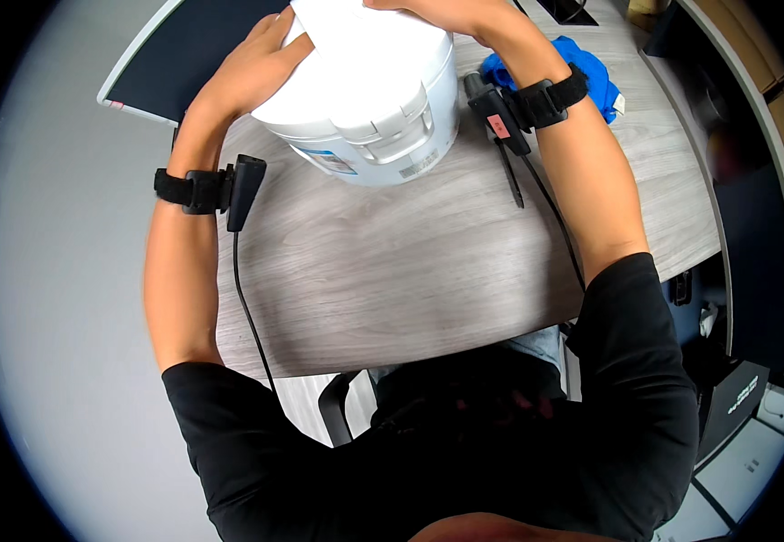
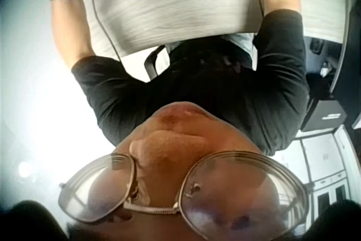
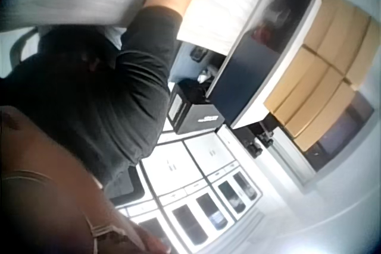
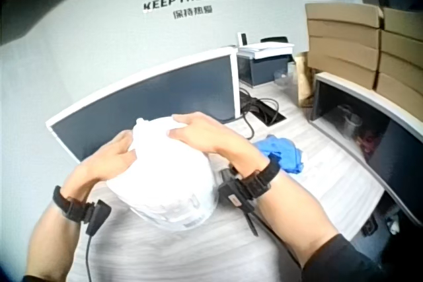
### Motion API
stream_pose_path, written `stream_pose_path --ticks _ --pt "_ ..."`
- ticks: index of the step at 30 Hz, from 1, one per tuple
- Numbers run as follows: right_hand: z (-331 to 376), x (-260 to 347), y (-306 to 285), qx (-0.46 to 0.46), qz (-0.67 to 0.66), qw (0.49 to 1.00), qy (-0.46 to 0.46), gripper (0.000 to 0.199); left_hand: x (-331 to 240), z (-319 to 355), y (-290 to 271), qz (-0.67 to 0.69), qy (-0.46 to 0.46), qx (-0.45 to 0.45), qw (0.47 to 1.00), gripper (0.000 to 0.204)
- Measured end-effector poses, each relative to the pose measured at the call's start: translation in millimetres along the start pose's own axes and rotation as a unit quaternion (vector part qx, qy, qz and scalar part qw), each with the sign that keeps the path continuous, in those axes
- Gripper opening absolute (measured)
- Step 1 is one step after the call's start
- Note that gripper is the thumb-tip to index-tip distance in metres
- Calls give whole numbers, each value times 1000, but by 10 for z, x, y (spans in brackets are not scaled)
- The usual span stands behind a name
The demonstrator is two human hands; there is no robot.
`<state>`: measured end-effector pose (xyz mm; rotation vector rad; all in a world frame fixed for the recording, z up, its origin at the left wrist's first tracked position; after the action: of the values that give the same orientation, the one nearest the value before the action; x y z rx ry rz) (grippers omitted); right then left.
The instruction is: The person wipes a white plastic component with a blue cloth, then places a metal lid on a white appliance. They use a screwdriver to tighten screws on the lid and attach the white plastic component to the appliance, completing the assembly.
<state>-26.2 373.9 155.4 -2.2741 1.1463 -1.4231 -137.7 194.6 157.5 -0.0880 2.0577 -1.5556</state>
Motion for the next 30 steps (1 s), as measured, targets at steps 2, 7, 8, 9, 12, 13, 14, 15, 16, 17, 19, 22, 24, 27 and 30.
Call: stream_pose_path --ticks 2,7,8,9,12,13,14,15,16,17,19,22,24,27,30 --pt "4 50 -70 3 6 1000 12 64 -55 -26 -12 -8 -10 2 1000 62" --pt "-33 -108 44 3 -33 996 85 66 -22 -44 -11 -56 -16 -29 998 69" --pt "-142 -210 125 -11 -4 998 66 69 124 -104 -9 -64 -3 -54 997 74" --pt "-221 -303 147 -28 29 998 52 73 141 -169 -8 -68 15 -77 995 80" --pt "-217 -388 103 -49 67 993 86 79 -257 -8 -192 -171 -9 -120 978 68" --pt "-207 -372 77 -53 78 991 95 79 -412 94 -258 -151 9 -137 979 61" --pt "-137 -236 40 -47 100 989 95 74 -531 234 -300 -131 21 -152 979 55" --pt "-58 -47 -42 -56 106 991 55 68 -648 377 -327 -111 35 -168 979 49" --pt "45 129 -143 -67 113 991 15 62 -707 518 -295 -35 27 -159 986 43" --pt "133 262 -195 -77 118 990 -23 56 -808 667 -224 -33 52 -157 986 45" --pt "227 384 -162 -47 84 995 -23 54 -999 927 -96 -29 100 -154 983 51" --pt "274 344 -97 -75 40 996 -21 51 -1267 1122 51 -114 192 -244 944 67" --pt "307 277 -95 -107 13 994 -18 50 -1264 1137 156 -135 223 -290 921 82" --pt "381 337 -64 -132 -13 991 -24 47 -1270 1158 256 -186 236 -326 896 88" --pt "430 324 -68 -154 -1 987 -49 44 -1212 1127 315 -195 237 -359 881 83"
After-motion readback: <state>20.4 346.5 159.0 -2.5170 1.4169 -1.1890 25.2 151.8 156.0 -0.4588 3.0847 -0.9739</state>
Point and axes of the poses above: each hand's wrist, its own z-axis away from the middle knuckle, its own y-axis out of the palm, x = y × z, the point moved 8 cm from there along -z, towards the middle knuckle, and after that the axes turned 2 degrees about -z, right-handed, at the moved point
